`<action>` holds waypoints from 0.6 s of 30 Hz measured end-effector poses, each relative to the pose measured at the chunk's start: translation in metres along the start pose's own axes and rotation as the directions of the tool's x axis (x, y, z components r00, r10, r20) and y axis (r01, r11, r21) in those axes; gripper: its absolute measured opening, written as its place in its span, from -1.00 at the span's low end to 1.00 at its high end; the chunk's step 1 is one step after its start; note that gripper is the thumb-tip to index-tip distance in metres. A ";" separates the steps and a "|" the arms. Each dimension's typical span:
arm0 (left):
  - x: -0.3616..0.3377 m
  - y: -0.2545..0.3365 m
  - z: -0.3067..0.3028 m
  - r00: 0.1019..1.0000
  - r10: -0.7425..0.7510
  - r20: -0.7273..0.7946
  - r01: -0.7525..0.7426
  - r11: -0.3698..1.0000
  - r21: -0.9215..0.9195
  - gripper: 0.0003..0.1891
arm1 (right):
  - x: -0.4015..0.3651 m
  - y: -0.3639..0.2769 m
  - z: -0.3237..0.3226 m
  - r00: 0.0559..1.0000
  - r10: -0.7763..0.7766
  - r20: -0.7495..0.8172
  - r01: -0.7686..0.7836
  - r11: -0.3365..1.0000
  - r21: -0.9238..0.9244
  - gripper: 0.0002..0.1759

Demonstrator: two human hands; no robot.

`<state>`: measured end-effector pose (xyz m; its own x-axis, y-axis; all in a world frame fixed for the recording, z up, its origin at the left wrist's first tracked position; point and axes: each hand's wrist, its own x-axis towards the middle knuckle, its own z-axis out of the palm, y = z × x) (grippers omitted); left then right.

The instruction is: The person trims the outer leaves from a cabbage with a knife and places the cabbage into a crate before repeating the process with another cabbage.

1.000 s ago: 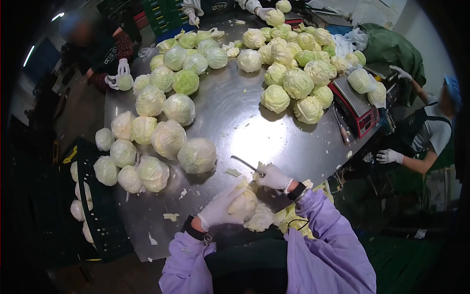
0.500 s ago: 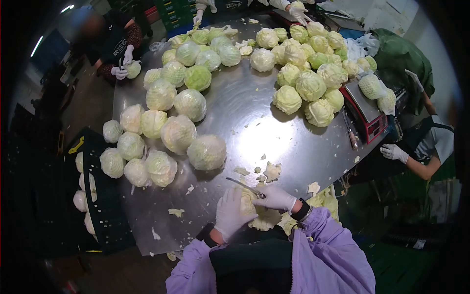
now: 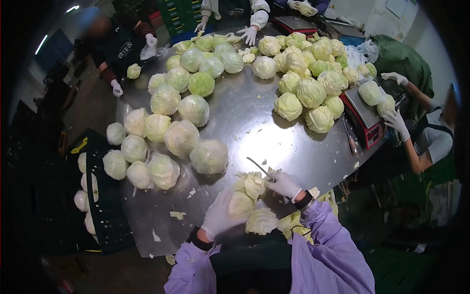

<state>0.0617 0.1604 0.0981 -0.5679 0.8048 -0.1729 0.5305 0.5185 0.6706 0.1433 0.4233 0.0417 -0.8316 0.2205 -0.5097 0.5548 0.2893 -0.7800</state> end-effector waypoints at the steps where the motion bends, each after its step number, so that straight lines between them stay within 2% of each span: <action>1: -0.002 -0.004 0.000 1.000 0.001 -0.018 -0.003 0.997 -0.072 0.05 | -0.007 -0.011 0.011 0.967 -0.243 -0.079 0.233 0.966 -0.115 -0.56; 2: -0.005 -0.009 0.002 1.000 0.002 -0.030 -0.006 0.990 -0.143 0.04 | -0.010 -0.020 0.023 0.872 -0.472 -0.130 0.434 0.868 -0.240 -0.47; 3: -0.010 -0.015 0.003 1.000 0.002 -0.017 -0.004 0.990 -0.142 0.04 | -0.010 -0.027 0.036 0.876 -0.463 -0.136 0.427 0.874 -0.233 -0.47; 5: -0.017 -0.028 0.003 0.989 0.145 0.005 -0.145 0.989 -0.007 0.05 | -0.006 -0.039 0.053 0.908 -0.411 -0.079 0.375 0.883 -0.282 -0.37; 6: -0.024 -0.039 0.003 0.989 0.145 0.010 -0.145 0.989 -0.001 0.05 | 0.003 -0.029 0.055 0.907 -0.412 -0.082 0.376 0.884 -0.276 -0.37; 8: -0.040 -0.059 0.000 1.000 0.008 -0.006 -0.009 0.935 -0.355 0.05 | 0.029 -0.006 0.063 0.945 -0.308 -0.112 0.231 0.867 -0.442 -0.39; 9: -0.043 -0.055 -0.003 1.000 -0.001 -0.007 -0.002 0.937 -0.349 0.05 | 0.014 -0.025 0.058 0.941 -0.283 -0.187 0.166 0.865 -0.473 -0.48; 10: -0.047 -0.046 -0.003 0.995 -0.094 -0.018 0.068 0.827 -0.558 0.06 | 0.005 -0.038 0.059 0.942 -0.289 -0.173 0.178 0.864 -0.471 -0.48; 11: -0.052 -0.040 -0.002 0.982 -0.189 -0.008 0.122 0.661 -0.740 0.07 | -0.002 -0.048 0.063 0.900 -0.395 -0.185 0.285 0.854 -0.434 -0.49; 12: -0.053 -0.043 0.001 0.979 -0.206 -0.007 0.133 0.657 -0.742 0.07 | -0.009 -0.055 0.068 0.847 -0.490 -0.205 0.386 0.833 -0.396 -0.51; 13: -0.048 -0.048 0.004 0.987 -0.152 -0.060 0.095 0.831 -0.548 0.04 | -0.018 -0.060 0.082 0.806 -0.541 -0.238 0.470 0.831 -0.298 -0.54; 14: -0.042 -0.053 0.006 0.993 -0.079 -0.090 0.047 0.948 -0.314 0.02 | -0.020 -0.056 0.094 0.809 -0.539 -0.237 0.468 0.833 -0.295 -0.54; 15: -0.039 -0.057 0.006 0.997 -0.042 -0.072 0.024 0.973 -0.230 0.00 | -0.020 -0.048 0.105 0.879 -0.455 -0.140 0.434 0.887 -0.159 -0.54; 16: -0.038 -0.066 0.006 0.997 -0.037 -0.072 0.019 0.973 -0.231 0.00 | -0.017 -0.038 0.113 0.925 -0.378 -0.030 0.377 0.926 -0.033 -0.54; 17: -0.038 -0.078 0.006 0.995 -0.082 -0.058 0.049 0.904 -0.426 -0.02 | -0.015 -0.025 0.114 0.953 -0.298 -0.050 0.298 0.954 -0.022 -0.56; 18: -0.038 -0.084 0.005 0.991 -0.126 -0.036 0.079 0.796 -0.601 -0.05 | -0.015 -0.003 0.113 0.952 -0.303 -0.049 0.302 0.953 -0.026 -0.56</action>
<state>0.0422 0.0873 0.0443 -0.6527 0.7218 -0.2300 -0.0009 0.3029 0.9530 0.1509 0.3141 0.0108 -0.9584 0.1680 -0.2309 0.2781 0.3663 -0.8880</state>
